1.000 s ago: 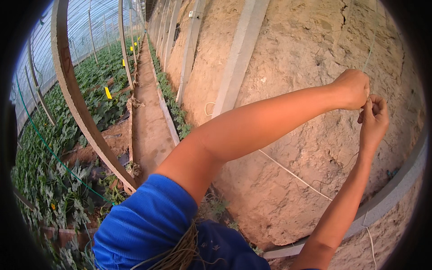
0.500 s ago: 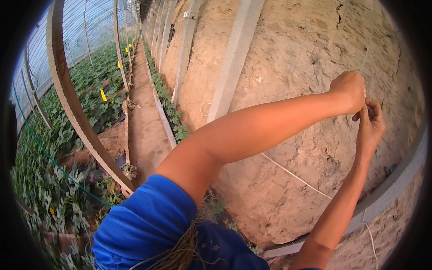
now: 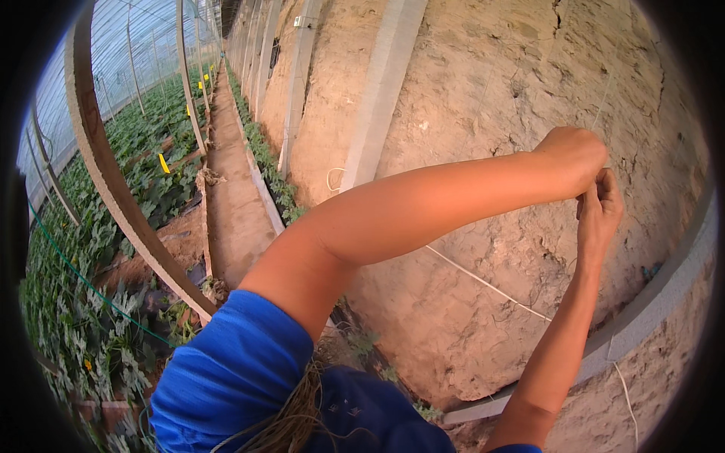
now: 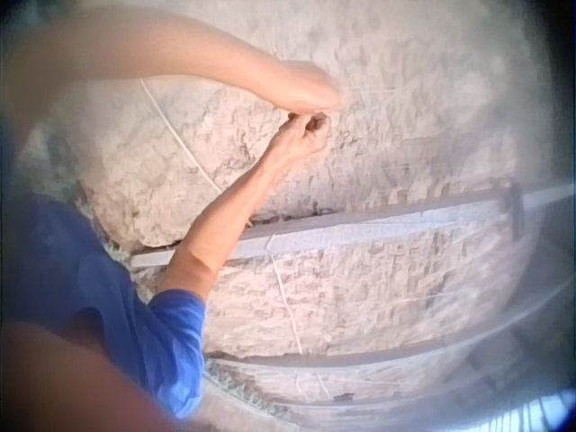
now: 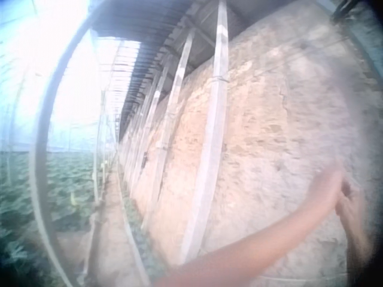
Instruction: The person installs support strings in a greenhouse by pulling a string from a bundle, stretching it across a row of plants, and tying it to overhead wires. The person repeats this process for multiple strings along the row.
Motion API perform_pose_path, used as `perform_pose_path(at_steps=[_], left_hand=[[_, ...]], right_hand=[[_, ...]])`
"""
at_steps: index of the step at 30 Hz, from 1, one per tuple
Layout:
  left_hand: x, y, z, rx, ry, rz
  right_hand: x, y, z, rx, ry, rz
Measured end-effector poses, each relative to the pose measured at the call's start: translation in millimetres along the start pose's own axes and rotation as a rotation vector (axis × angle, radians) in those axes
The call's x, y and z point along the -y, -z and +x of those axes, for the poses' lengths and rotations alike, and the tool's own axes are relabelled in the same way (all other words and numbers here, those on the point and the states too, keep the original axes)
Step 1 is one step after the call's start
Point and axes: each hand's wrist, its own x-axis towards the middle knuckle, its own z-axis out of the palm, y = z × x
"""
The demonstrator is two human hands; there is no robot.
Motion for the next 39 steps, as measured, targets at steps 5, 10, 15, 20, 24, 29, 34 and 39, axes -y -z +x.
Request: perform_pose_path(at_steps=[5,10,15,20,24,29,34,39], left_hand=[[19,-22,-15,0.077,-0.086,-0.060],[39,-33,-35,-0.187,0.487,-1.287],[34,-60,-59,0.178,0.628,-1.430],[25,-74,-70,0.089,0.635,-1.481],[25,-79,-73,0.003,0.549,-1.389],[32,-83,-72,-0.015,0.602,-1.318],[29,-83,-72,-0.017,0.570,-1.408],[31,-82,-90,-0.051,0.715,-1.538]], right_hand=[[-35,-16,-28,0.110,0.061,0.023],[-41,-9,-44,0.203,0.007,-0.116],[-40,-18,-47,0.148,0.017,0.058],[-50,-16,-55,0.148,-0.134,0.188],[-50,-19,-55,0.192,-0.175,0.248],[-41,-14,-50,0.256,-0.162,-0.147],[-45,-27,-71,0.072,0.014,-0.106],[-69,-42,-130,0.273,0.065,-0.417]])
